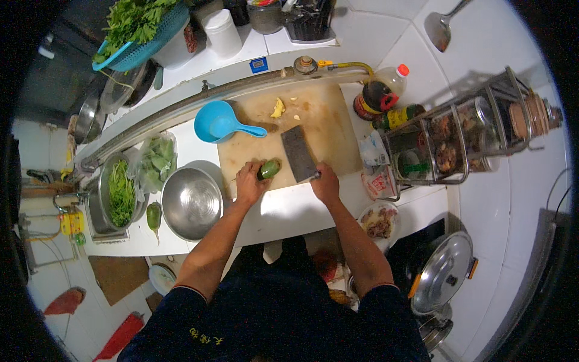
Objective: The person stirs vegetables in a wok, then washes and grates cucumbers in a kitchen. They handle leafy greens, a grater, and a knife while moving between the sink and countertop.
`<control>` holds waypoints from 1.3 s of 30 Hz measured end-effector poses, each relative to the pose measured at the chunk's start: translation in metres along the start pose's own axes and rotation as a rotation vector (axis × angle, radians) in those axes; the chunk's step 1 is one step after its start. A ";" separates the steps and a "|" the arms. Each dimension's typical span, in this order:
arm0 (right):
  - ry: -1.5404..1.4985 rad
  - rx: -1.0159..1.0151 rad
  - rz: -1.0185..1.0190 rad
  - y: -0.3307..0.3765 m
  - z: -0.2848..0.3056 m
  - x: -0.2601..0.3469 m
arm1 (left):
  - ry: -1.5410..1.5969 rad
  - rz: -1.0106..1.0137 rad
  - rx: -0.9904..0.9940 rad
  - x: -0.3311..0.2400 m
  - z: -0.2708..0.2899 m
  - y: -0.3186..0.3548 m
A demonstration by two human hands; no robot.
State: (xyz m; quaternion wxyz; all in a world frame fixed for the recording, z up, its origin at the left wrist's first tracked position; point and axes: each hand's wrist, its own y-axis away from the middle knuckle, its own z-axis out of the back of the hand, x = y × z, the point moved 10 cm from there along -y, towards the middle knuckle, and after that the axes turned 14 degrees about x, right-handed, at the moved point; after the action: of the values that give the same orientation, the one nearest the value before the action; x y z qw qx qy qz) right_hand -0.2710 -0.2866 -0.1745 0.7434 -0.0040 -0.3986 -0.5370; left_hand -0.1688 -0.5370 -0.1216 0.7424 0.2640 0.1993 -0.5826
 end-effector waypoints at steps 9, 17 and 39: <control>0.301 0.032 0.135 0.083 0.035 0.096 | 0.077 0.028 -0.020 0.000 -0.001 0.004; 0.459 0.080 0.117 0.077 0.019 0.122 | 0.061 0.053 -0.042 0.002 0.002 0.008; 0.528 0.089 0.125 0.031 -0.044 0.079 | -0.037 0.128 -0.109 0.007 -0.008 0.015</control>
State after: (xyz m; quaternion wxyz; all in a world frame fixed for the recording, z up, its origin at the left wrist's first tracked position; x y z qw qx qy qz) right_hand -0.2113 -0.3553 -0.1444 0.8527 0.1440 -0.2133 -0.4545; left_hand -0.1522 -0.5343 -0.1295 0.7949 0.2248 0.1996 -0.5270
